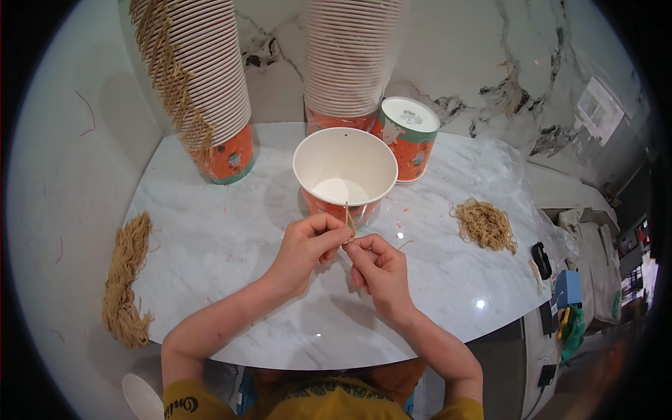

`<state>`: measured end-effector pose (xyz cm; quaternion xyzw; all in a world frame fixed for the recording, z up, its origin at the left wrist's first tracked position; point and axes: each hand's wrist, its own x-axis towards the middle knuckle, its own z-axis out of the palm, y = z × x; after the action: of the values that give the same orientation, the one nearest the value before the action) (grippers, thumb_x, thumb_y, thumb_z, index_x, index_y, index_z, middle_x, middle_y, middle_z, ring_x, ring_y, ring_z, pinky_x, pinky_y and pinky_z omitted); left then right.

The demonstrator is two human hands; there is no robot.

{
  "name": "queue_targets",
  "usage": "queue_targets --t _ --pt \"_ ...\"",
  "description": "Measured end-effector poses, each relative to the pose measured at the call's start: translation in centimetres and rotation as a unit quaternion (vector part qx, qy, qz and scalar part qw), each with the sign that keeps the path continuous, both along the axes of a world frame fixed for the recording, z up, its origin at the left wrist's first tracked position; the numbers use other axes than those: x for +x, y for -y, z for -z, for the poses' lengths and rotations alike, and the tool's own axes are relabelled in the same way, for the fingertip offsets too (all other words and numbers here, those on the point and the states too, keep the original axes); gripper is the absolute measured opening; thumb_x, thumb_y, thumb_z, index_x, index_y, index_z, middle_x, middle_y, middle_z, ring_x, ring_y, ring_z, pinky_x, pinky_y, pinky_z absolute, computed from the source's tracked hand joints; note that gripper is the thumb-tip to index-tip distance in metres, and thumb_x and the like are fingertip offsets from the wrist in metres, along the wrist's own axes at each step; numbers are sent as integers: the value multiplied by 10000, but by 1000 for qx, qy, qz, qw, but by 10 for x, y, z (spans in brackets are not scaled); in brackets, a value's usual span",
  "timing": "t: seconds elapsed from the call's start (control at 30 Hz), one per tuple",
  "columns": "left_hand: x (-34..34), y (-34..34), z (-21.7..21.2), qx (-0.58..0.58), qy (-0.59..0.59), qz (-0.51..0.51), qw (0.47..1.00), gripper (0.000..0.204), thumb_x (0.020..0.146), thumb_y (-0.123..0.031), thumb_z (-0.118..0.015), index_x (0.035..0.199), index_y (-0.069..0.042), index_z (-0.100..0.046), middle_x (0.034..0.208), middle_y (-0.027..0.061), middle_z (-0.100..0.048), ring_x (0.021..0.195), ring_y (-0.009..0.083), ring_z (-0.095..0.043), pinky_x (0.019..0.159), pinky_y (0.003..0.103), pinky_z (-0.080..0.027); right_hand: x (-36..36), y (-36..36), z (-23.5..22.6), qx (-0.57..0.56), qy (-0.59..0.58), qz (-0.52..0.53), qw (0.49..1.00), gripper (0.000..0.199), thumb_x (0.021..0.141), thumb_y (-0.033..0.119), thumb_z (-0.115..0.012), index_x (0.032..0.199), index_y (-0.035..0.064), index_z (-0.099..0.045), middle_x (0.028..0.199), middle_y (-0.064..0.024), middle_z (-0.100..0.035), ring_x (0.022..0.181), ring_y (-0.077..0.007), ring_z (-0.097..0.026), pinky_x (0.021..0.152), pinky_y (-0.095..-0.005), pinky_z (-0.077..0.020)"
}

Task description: Tying decorative strings onto paper tubs and stacking them in a packaging facility.

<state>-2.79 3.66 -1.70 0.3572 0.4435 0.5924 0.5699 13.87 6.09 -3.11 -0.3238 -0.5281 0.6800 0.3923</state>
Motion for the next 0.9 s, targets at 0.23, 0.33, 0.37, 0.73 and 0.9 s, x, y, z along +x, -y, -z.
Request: queue_targets --t 0.23,0.33,0.37,0.73,0.9 --pt "2 0 -1 5 2 -1 1000 93 919 -118 -714 861 -51 -684 706 -35 -569 622 47 -471 560 228 -345 3 -2 1 20 6 -2 1000 156 1041 168 -607 1007 18 -636 578 30 -541 486 -27 -429 470 -216 -325" --pt "2 1 -1 1 -6 -1 1000 103 919 -126 -716 854 -54 -683 701 -37 -564 625 47 -474 563 226 -348 3 -4 2 21 8 -1 1000 155 1039 166 -612 1012 15 -635 584 30 -546 489 -28 -435 472 -219 -334" --pt "2 1 -1 1 -11 -4 1000 106 919 -130 -715 851 -55 -682 701 -36 -563 626 48 -475 565 227 -349 3 -4 2 21 7 0 1000 155 1039 166 -612 1012 15 -635 584 30 -546 489 -28 -435 472 -219 -334" --pt "-4 -3 -3 -5 -14 -24 1000 126 918 -147 -719 844 -58 -671 698 -35 -558 629 52 -476 570 233 -347 3 -1 -1 30 12 -6 999 121 1028 137 -618 996 20 -632 636 48 -555 547 -22 -474 505 -211 -350" --pt "-3 -4 5 0 -37 -23 999 130 934 -160 -714 862 -62 -668 702 -40 -561 625 44 -476 566 230 -350 2 -2 4 41 16 -7 999 121 1029 139 -617 993 24 -634 637 60 -548 553 -13 -462 507 -209 -346"
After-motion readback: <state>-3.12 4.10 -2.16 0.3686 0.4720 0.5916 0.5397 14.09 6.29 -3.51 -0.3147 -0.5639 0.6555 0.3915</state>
